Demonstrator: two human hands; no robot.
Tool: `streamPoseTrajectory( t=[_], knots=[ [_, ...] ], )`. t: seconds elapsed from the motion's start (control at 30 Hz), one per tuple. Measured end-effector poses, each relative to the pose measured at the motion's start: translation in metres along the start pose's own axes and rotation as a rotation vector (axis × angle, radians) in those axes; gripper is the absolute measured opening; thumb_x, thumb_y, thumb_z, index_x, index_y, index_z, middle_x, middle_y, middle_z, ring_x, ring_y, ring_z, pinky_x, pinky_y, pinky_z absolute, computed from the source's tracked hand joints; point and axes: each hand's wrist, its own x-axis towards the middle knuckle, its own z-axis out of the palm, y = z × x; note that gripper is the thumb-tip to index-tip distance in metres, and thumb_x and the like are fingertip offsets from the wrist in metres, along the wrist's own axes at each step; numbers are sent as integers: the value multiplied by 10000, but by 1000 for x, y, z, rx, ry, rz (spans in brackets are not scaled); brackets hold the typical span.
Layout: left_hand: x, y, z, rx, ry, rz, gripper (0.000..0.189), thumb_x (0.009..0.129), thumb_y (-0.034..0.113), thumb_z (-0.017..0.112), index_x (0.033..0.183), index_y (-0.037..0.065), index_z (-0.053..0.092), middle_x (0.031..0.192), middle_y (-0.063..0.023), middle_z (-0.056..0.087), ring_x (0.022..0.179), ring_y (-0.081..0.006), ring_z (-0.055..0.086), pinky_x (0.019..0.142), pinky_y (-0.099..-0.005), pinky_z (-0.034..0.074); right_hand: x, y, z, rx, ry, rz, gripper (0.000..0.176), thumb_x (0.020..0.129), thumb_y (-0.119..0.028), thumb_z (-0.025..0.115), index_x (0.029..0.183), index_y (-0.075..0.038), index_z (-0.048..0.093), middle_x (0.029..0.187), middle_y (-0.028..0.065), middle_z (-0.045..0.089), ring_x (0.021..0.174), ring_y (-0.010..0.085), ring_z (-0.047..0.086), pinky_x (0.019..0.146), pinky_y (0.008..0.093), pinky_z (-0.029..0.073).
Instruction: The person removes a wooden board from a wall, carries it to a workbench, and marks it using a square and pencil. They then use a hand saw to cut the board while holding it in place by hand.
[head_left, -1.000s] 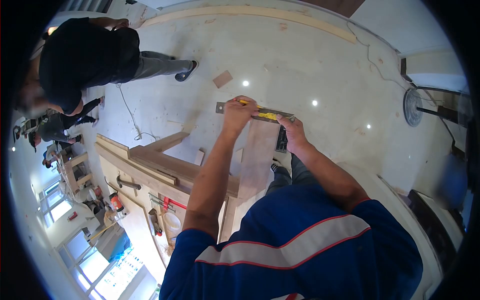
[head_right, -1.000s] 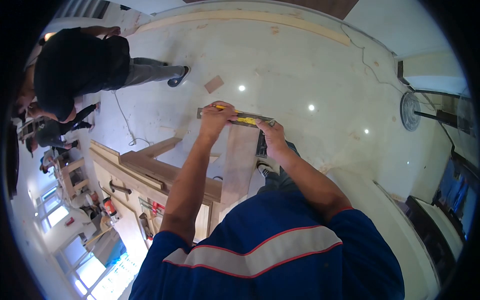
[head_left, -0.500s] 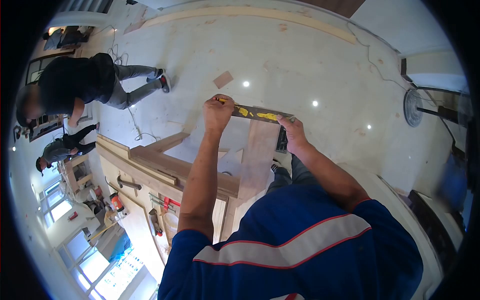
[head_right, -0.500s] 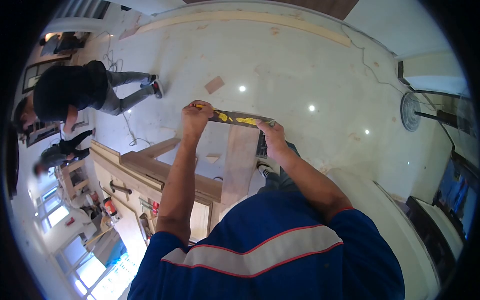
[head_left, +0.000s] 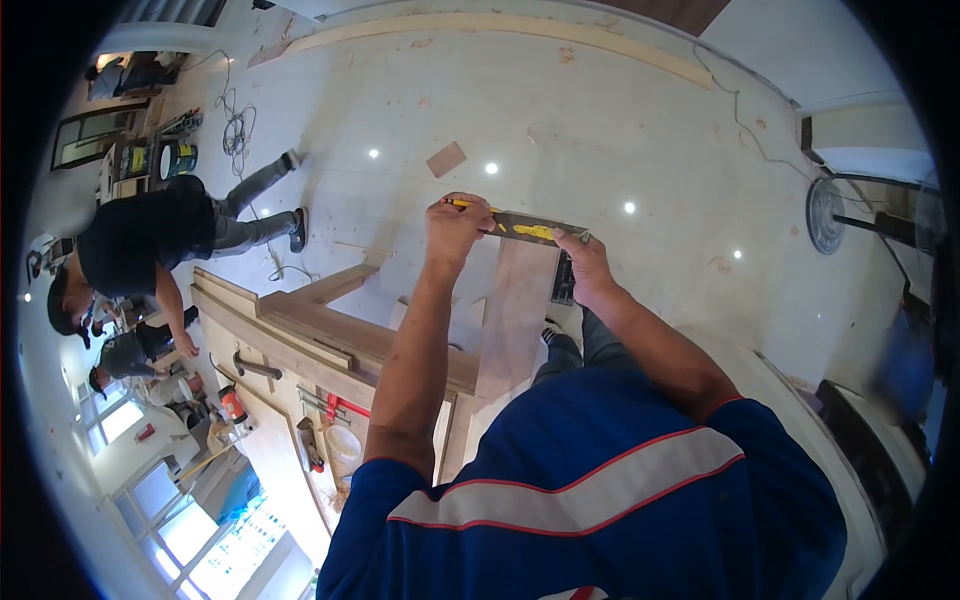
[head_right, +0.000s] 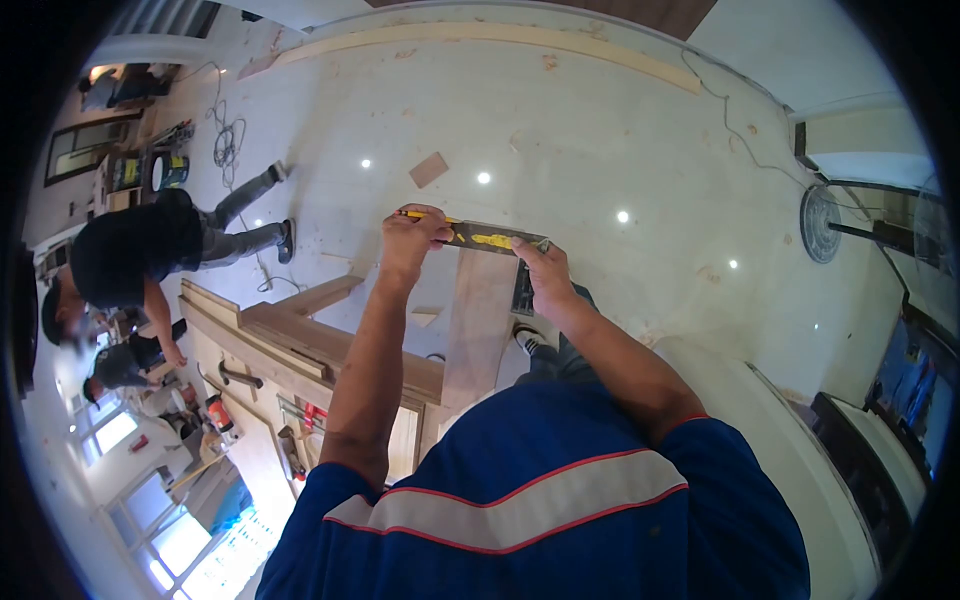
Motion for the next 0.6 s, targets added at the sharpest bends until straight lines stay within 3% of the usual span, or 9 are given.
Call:
streamPoseTrajectory(
  t=[0.1, 0.17, 0.23, 0.3, 0.6],
  knots=[
    [0, 2, 1, 24, -2, 15, 112, 874, 105, 680, 905, 6, 721, 818, -100, 745, 695, -156, 733, 600, -267, 565, -2, -2, 3, -11, 18, -15, 285, 887, -226, 806, 1072, -32, 710, 1008, 41, 705, 917, 157, 639, 845, 350, 518],
    [13, -16, -5, 151, -53, 168, 111, 872, 103, 683, 903, 4, 720, 819, -100, 744, 694, -155, 732, 603, -265, 565, 0, 0, 2, -5, 12, -11, 287, 886, -230, 808, 1070, -32, 711, 1007, 41, 706, 913, 158, 640, 839, 352, 521],
    [18, -24, -7, 121, -44, 148, 110, 870, 102, 687, 901, 2, 719, 820, -100, 743, 693, -154, 732, 604, -264, 565, 0, 0, 2, -5, 15, -3, 289, 884, -234, 810, 1067, -32, 713, 1005, 41, 706, 909, 158, 642, 834, 354, 524],
    [0, 8, 3, -65, 23, -44, 109, 869, 103, 692, 900, 2, 718, 821, -100, 742, 692, -153, 732, 606, -263, 565, -1, -2, 3, -7, 26, 6, 290, 882, -238, 813, 1063, -33, 714, 1003, 41, 707, 905, 157, 643, 829, 355, 527],
    [4, -2, 7, 56, -31, 43, 102, 878, 102, 692, 894, 5, 721, 823, -98, 744, 693, -155, 737, 596, -263, 567, 1, 0, 1, -41, 32, -25, 299, 883, -239, 817, 1070, -29, 716, 1002, 41, 711, 910, 151, 637, 853, 345, 515]
  ],
)
